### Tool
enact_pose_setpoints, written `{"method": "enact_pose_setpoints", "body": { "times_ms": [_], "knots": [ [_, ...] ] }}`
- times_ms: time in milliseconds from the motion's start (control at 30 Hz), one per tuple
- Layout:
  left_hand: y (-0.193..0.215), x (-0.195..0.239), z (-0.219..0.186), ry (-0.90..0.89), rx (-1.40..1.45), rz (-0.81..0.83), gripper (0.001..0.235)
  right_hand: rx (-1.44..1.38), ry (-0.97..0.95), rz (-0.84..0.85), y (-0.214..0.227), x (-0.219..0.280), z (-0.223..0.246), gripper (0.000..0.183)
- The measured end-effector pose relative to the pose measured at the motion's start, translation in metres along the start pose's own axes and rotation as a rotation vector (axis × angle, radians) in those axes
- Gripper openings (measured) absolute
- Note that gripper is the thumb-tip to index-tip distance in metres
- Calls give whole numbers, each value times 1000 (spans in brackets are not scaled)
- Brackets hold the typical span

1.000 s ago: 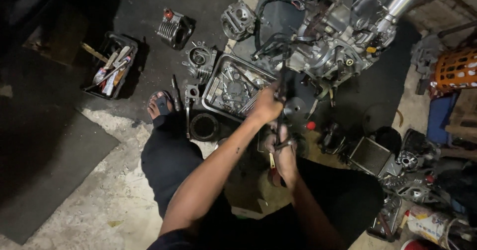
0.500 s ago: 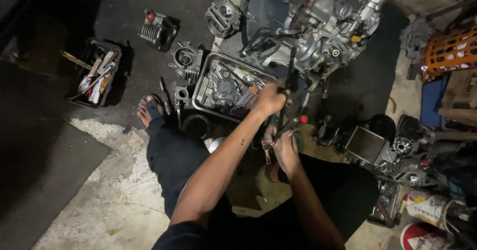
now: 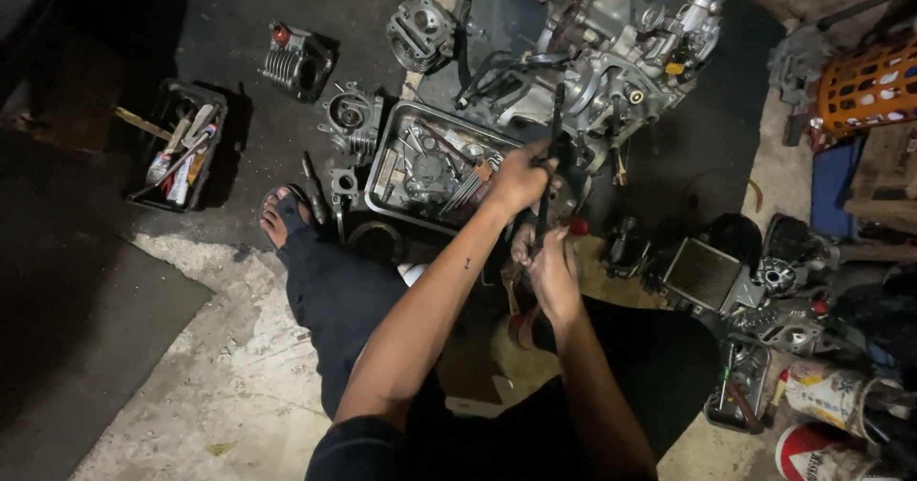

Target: The person sits on a low stool and uses a hex key to tighten bolts on a disassembled engine block. They repeatedly select tools from a metal tray, apply them to specific fasteners, and return the tools to the tray.

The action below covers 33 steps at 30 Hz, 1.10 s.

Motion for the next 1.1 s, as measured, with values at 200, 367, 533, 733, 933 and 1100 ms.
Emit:
{"method": "enact_pose_setpoints", "body": {
  "times_ms": [200, 367, 533, 733, 933, 1100],
  "knots": [
    [4, 40, -37, -51, -14, 5, 46, 358, 54, -59, -3, -3, 30, 62],
    [-3, 13, -22, -144, 408, 118, 59, 990, -151, -279, -3, -7, 87, 69],
    [7, 57, -45, 57, 434, 328, 80, 1135, -426, -219, -25, -6, 109, 84],
    [22, 67, -43, 105, 270, 502, 87, 1398, -318, -23, -45, -7, 134, 57],
    [7, 31, -6, 162, 67, 323, 74, 1805, -159, 71, -41, 2, 88, 38],
    [4, 37, -22, 155, -44, 161, 43, 1739, 14, -58, -40, 16, 141, 63]
  ]
}}
Point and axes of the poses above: each hand's wrist, its own x-axis away from the middle knuckle, its own y-axis out of the back of the hand, z = x × y, the point moved 10 cm from there along -x, towards the middle knuckle, and after that the axes turned 6 degrees about z, right-handed, at the moved point
